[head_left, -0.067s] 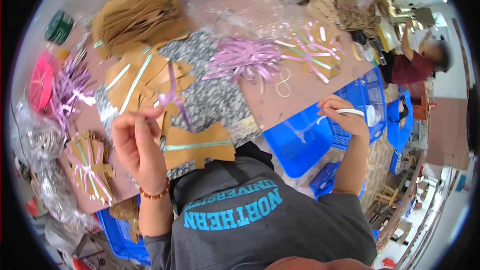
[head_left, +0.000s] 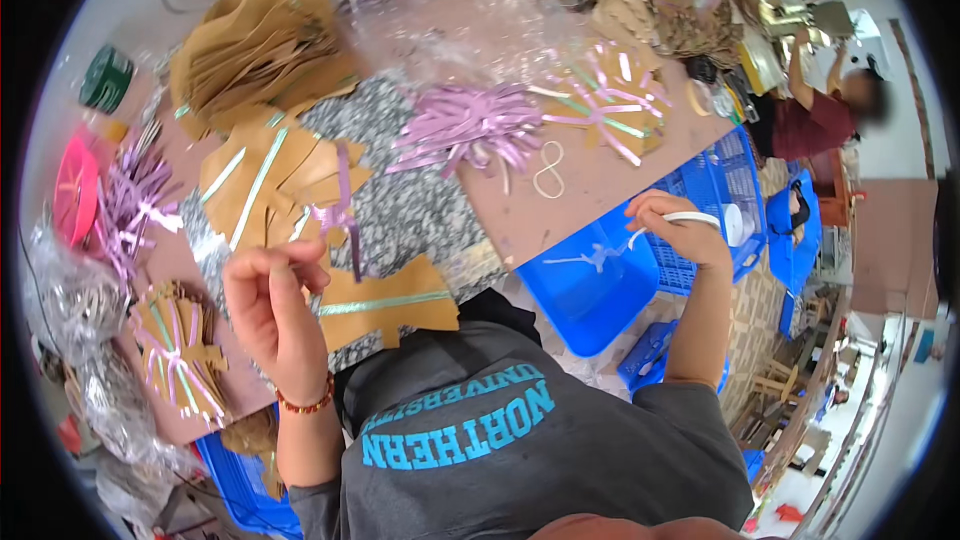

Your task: Assembling decorative shoe components by applying adhesive strips to paper-based parts.

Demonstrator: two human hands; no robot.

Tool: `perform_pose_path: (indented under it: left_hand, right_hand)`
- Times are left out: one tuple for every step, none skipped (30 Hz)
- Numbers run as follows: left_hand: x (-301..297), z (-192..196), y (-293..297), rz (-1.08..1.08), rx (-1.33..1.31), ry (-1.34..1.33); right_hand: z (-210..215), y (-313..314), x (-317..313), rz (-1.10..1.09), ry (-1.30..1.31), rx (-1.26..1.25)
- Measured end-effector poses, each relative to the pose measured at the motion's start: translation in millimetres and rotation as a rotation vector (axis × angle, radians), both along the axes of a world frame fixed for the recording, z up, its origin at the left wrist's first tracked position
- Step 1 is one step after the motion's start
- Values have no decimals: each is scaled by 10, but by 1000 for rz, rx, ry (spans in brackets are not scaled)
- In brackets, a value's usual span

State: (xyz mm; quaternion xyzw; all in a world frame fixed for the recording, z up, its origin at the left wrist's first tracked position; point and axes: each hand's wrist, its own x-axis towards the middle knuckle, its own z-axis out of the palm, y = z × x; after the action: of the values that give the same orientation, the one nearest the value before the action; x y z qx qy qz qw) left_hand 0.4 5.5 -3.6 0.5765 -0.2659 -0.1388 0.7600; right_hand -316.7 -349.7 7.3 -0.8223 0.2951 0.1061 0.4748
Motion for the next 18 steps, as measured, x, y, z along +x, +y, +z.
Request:
perform_pose_path:
  left_hand:
    - [-49, 14, -12, -12, -15, -1]
    - [-99, 27, -25, -6, -7, 24]
    - [-142, 42, -32, 3, 3, 50]
    - [-139, 59, -3, -40, -12, 62]
    - [-147, 48, 8, -51, -15, 59]
    - [-159, 33, 28, -76, 16, 31]
    - [-180, 32, 59, -92, 53, 5]
    - [-212, 54, 83, -128, 76, -9]
    - [-241, 61, 95, -122, 85, -8]
    - [-272, 54, 91, -176, 35, -33]
    - [-300, 37, 88, -227, -15, -57]
    - [-331, 12, 100, -239, -25, -49]
    - [-366, -38, 109, -213, -11, -33]
    - [-407, -49, 119, -210, 45, -30]
    - [-437, -47, 136, -202, 110, -27]
    - [-449, -95, 158, -185, 176, -130]
    - [-445, -150, 184, -169, 243, -231]
    - [-423, -160, 181, -174, 267, -402]
  right_hand:
    - [93, -40, -8, -12, -1, -15]
    - [203, -86, -5, -110, 99, 19]
    - [281, -156, -9, -206, 198, 56]
    - [309, -247, -11, -265, 233, 64]
    - [302, -407, -69, -276, 230, 63]
    - [252, -631, -156, -209, 278, 10]
    - [193, -869, -228, -132, 327, -38]
    - [149, -1111, -317, -79, 353, -156]
    - [106, -1333, -357, -18, 373, -271]
    - [61, -1510, -302, -1, 369, -260]
    - [7, -1667, -216, 25, 445, -341]
    - [-53, -1777, -165, 54, 518, -421]
    - [-156, -1930, -193, 85, 509, -408]
    - [-301, -2102, -296, 64, 483, -448]
    - [-481, -2209, -293, 48, 452, -479]
    - [-538, -2182, -127, 67, 527, -590]
    - [-495, -2082, 2, 87, 596, -709]
    - [-508, -2053, -66, 57, 558, -901]
